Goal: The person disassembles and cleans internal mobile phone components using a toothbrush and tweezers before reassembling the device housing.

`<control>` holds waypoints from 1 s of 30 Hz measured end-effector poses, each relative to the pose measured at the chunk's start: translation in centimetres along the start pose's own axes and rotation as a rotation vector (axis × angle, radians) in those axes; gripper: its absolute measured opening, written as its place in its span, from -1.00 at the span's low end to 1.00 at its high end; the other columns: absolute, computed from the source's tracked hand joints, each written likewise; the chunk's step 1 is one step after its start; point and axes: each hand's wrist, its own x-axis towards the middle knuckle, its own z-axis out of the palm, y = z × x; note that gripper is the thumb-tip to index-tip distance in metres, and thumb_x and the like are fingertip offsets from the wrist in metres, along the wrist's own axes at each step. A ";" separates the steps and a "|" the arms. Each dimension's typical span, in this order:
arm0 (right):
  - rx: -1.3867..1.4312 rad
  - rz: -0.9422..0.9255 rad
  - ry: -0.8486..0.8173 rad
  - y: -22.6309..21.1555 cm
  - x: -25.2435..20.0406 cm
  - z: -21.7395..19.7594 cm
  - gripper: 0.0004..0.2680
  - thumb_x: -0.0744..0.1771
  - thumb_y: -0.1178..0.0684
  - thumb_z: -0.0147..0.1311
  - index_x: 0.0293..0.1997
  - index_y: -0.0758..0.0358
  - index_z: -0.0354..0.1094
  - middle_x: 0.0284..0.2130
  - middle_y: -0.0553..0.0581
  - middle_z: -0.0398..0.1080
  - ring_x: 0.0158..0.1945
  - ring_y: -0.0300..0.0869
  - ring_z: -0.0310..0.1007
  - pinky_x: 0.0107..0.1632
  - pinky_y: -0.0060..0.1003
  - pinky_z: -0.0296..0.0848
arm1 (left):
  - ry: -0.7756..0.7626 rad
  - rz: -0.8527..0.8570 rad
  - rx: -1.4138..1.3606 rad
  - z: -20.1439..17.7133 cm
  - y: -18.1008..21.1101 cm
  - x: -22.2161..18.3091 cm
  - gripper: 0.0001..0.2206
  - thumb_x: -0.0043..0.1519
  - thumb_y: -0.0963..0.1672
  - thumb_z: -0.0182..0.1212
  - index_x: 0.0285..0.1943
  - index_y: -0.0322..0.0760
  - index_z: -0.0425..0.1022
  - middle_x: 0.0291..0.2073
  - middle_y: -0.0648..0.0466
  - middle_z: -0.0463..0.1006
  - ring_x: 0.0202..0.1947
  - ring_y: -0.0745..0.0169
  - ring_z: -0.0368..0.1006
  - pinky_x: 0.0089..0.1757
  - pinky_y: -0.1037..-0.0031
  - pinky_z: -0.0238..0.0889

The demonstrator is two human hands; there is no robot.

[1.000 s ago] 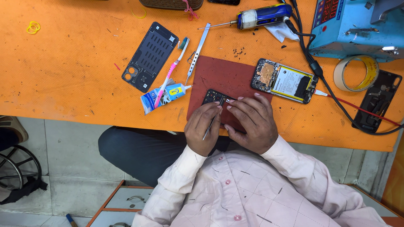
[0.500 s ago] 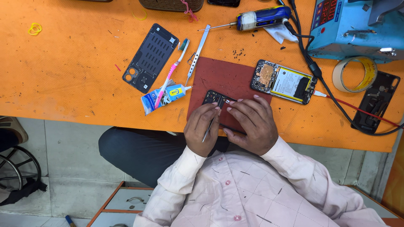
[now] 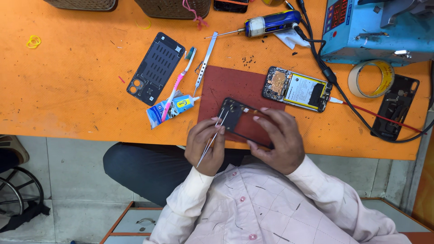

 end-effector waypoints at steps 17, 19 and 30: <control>-0.166 0.242 0.144 7.5 0.5 -3.6 -0.51 0.24 0.18 0.41 0.28 0.33 0.29 0.25 0.28 0.17 0.30 0.10 0.32 0.33 -0.10 0.43 | -0.035 -0.094 0.044 -0.4 0.0 0.2 -0.86 0.24 -0.29 0.37 -0.09 -0.34 0.53 -0.06 -0.03 0.59 -0.04 0.14 0.60 -0.04 0.43 0.48; -0.162 0.232 0.119 7.7 0.9 -3.9 -0.49 0.22 0.16 0.41 0.30 0.33 0.29 0.27 0.29 0.20 0.32 0.12 0.32 0.33 -0.08 0.42 | -0.042 -0.081 0.043 -0.4 0.0 0.3 -0.85 0.24 -0.29 0.38 -0.09 -0.34 0.53 -0.05 -0.02 0.58 -0.04 0.13 0.59 -0.03 0.42 0.48; -0.267 0.086 0.017 8.3 2.1 -4.2 -0.51 0.19 0.05 0.42 0.20 0.34 0.32 0.13 0.28 0.41 0.24 0.14 0.36 0.39 0.06 0.23 | -0.323 0.176 0.358 -1.0 -1.1 3.7 -0.76 0.22 -0.29 0.30 0.07 -0.38 0.55 0.10 -0.06 0.52 0.04 -0.04 0.53 -0.01 0.27 0.43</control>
